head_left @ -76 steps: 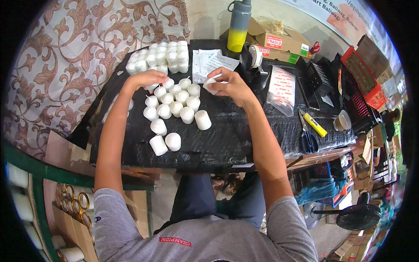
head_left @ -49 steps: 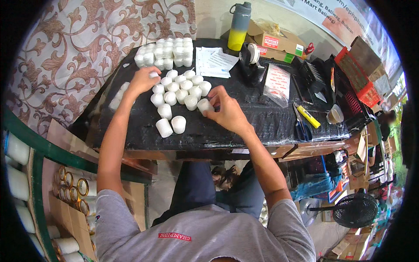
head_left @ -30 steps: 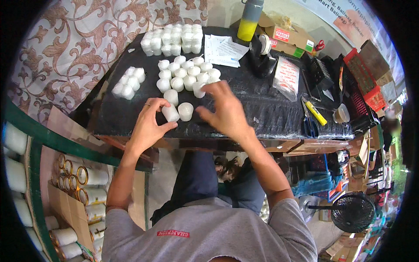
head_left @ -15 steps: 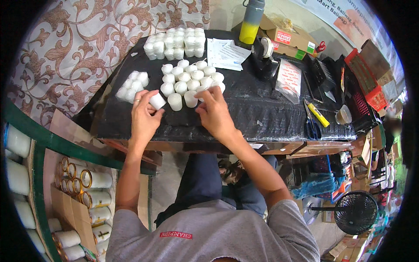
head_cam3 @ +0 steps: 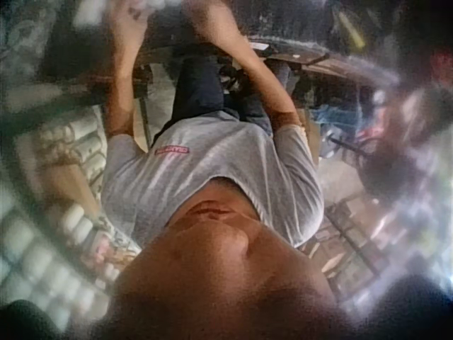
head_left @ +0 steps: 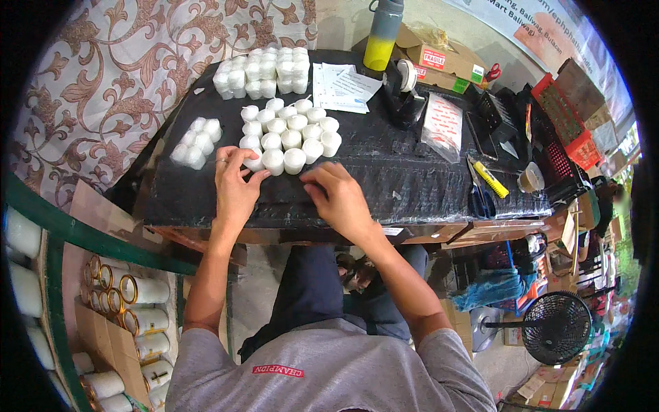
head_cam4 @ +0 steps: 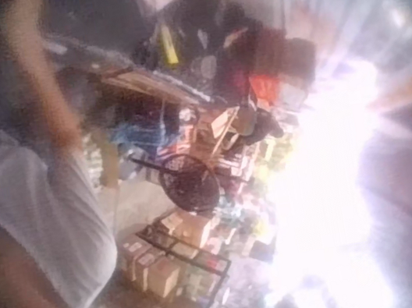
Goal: The person arranges small white candles on a table, places them into clear plastic bags, and seals the bags. They repeatedly gather candles from a box on the floor and continue packaging them in groups.
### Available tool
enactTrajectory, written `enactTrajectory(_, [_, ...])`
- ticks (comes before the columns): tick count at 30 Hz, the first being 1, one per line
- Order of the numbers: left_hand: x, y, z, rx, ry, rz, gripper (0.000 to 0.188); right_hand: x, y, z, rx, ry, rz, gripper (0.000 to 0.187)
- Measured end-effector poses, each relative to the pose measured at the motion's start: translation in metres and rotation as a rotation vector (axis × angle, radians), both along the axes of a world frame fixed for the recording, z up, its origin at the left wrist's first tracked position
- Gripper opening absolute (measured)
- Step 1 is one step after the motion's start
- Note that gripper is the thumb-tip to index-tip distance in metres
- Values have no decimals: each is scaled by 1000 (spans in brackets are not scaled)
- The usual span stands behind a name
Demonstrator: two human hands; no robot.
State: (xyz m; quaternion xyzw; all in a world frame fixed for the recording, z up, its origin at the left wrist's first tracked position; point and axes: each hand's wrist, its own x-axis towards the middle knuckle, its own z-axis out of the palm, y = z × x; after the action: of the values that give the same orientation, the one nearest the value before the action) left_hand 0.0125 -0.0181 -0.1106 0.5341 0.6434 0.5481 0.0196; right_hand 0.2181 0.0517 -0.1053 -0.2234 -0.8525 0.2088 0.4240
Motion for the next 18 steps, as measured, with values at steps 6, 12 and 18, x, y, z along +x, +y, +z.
enactTrajectory(6, [3, -10, 9, -24, 306, 112, 39, -29, 11, -2, 66, -109, -44, 21])
enactTrajectory(12, [3, 0, 8, 4, 438, 71, 41, -24, 13, -3, 116, -5, 64, 25])
enactTrajectory(18, [57, -8, 17, 260, -285, -224, 23, 20, -21, 12, -501, 284, -35, 12])
